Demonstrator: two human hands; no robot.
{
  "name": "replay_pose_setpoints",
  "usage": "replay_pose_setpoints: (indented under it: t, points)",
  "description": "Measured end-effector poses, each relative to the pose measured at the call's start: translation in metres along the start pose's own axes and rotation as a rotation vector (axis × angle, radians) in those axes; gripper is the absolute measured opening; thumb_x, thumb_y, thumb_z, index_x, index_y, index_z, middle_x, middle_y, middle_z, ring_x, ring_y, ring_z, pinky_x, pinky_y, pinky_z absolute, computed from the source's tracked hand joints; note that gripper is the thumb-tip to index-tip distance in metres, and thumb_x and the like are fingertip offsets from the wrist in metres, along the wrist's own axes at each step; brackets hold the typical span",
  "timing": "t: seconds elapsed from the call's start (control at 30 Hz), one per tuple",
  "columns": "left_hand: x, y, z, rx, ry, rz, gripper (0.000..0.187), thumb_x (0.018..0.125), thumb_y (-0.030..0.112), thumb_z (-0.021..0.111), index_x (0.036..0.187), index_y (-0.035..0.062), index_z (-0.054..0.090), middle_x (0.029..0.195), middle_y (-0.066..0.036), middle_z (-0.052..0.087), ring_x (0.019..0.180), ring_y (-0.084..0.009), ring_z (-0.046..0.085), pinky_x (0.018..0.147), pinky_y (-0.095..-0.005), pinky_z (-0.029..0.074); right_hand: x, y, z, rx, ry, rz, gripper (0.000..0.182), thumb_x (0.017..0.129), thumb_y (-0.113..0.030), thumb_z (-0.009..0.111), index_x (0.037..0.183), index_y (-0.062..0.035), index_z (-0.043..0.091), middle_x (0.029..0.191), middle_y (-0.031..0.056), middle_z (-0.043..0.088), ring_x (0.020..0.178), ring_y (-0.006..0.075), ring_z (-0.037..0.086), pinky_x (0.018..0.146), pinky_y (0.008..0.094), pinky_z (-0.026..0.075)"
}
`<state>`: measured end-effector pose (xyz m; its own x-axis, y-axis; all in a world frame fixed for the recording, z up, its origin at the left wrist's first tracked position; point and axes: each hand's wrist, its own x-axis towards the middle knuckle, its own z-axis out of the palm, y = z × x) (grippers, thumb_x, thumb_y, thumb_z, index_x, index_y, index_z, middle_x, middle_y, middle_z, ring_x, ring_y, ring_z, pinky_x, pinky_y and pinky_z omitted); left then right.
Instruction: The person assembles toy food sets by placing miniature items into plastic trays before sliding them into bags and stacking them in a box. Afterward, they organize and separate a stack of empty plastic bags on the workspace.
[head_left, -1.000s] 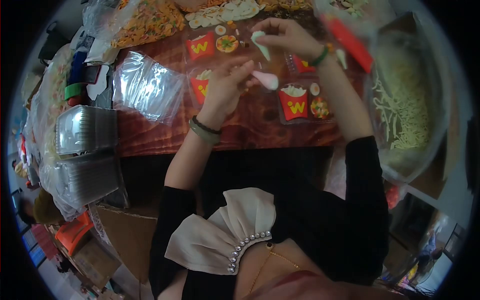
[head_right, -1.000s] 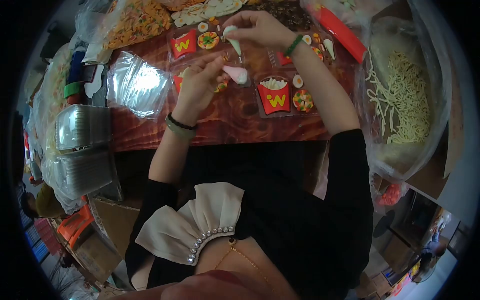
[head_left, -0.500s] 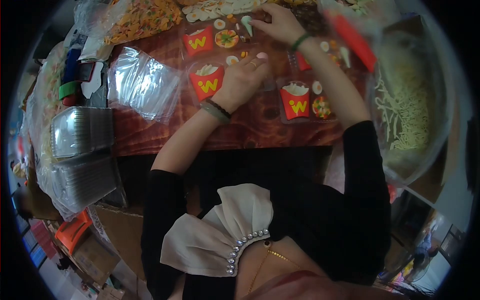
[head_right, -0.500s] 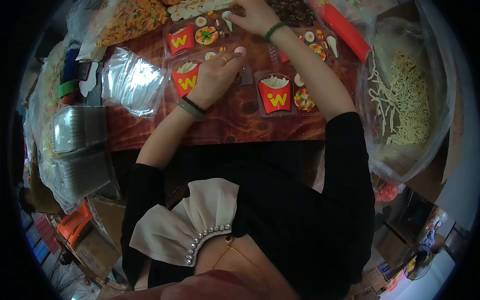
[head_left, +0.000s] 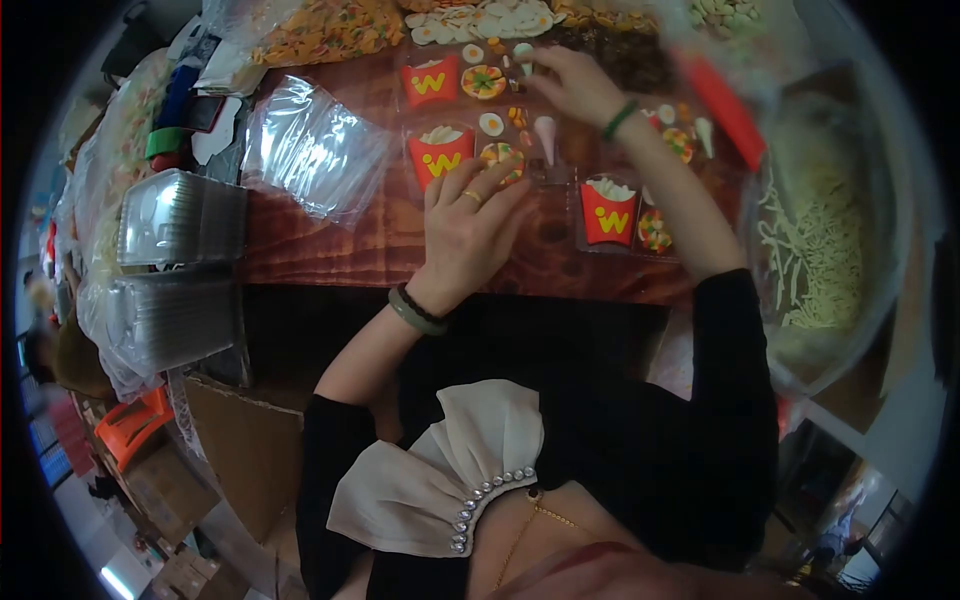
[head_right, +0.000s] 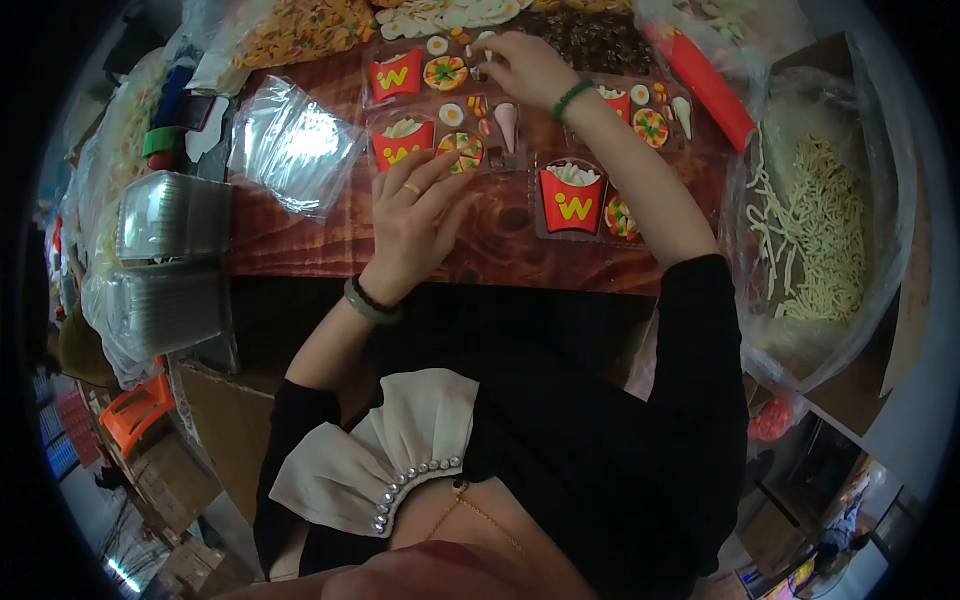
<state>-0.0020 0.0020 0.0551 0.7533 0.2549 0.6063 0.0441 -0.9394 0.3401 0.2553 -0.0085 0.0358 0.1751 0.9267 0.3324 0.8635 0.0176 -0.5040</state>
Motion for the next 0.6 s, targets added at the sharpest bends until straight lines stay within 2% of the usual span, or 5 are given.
replay_pose_setpoints:
  t: [0.07, 0.23, 0.4, 0.5, 0.6]
  points:
    - [-0.014, 0.003, -0.013, 0.022, 0.028, -0.116, 0.029, 0.072, 0.01, 0.072, 0.101, 0.0084, 0.065, 0.109, -0.005, 0.063, 0.105, -0.0252, 0.054, 0.083, -0.0366, 0.04, 0.026, 0.021, 0.022, -0.034, 0.127, -0.136, 0.023, 0.083, -0.015, 0.058, 0.105, -0.0091, 0.062, 0.092, 0.0174, 0.061, 0.087, 0.0334, 0.059, 0.078, 0.0384, 0.049]
    - [-0.05, -0.009, -0.039, 0.084, 0.151, -0.257, 0.025, 0.074, 0.011, 0.069, 0.099, 0.0101, 0.065, 0.107, -0.006, 0.062, 0.103, -0.0274, 0.055, 0.086, -0.0379, 0.038, 0.057, 0.048, 0.05, -0.273, 0.044, 0.013, 0.024, 0.083, -0.016, 0.055, 0.106, -0.0115, 0.063, 0.097, 0.018, 0.057, 0.093, 0.0356, 0.057, 0.082, 0.0414, 0.047]
    - [-0.074, -0.026, -0.056, 0.038, 0.276, -0.365, 0.024, 0.073, 0.008, 0.068, 0.097, 0.0081, 0.065, 0.105, -0.008, 0.063, 0.102, -0.0298, 0.055, 0.085, -0.0398, 0.042, 0.073, 0.076, 0.052, -0.133, -0.256, 0.14, 0.027, 0.077, -0.011, 0.059, 0.104, -0.0129, 0.064, 0.1, 0.017, 0.054, 0.092, 0.0353, 0.056, 0.08, 0.0424, 0.046]
    - [-0.073, -0.031, -0.066, -0.056, 0.364, -0.351, 0.021, 0.074, 0.005, 0.067, 0.095, 0.0055, 0.065, 0.103, -0.011, 0.063, 0.099, -0.031, 0.057, 0.084, -0.0384, 0.046, 0.067, 0.029, 0.029, -0.348, -0.234, -0.073, 0.026, 0.075, -0.006, 0.056, 0.1, -0.0116, 0.064, 0.09, 0.0139, 0.052, 0.085, 0.033, 0.056, 0.073, 0.0416, 0.047]
    - [-0.076, -0.036, -0.071, -0.147, 0.463, -0.352, 0.019, 0.074, 0.005, 0.067, 0.094, 0.0053, 0.065, 0.1, -0.011, 0.063, 0.095, -0.0293, 0.058, 0.08, -0.0373, 0.047, 0.084, 0.062, 0.033, -0.322, -0.245, -0.177, 0.019, 0.08, -0.007, 0.052, 0.096, -0.0058, 0.062, 0.092, 0.0154, 0.057, 0.084, 0.0332, 0.057, 0.072, 0.0387, 0.046]
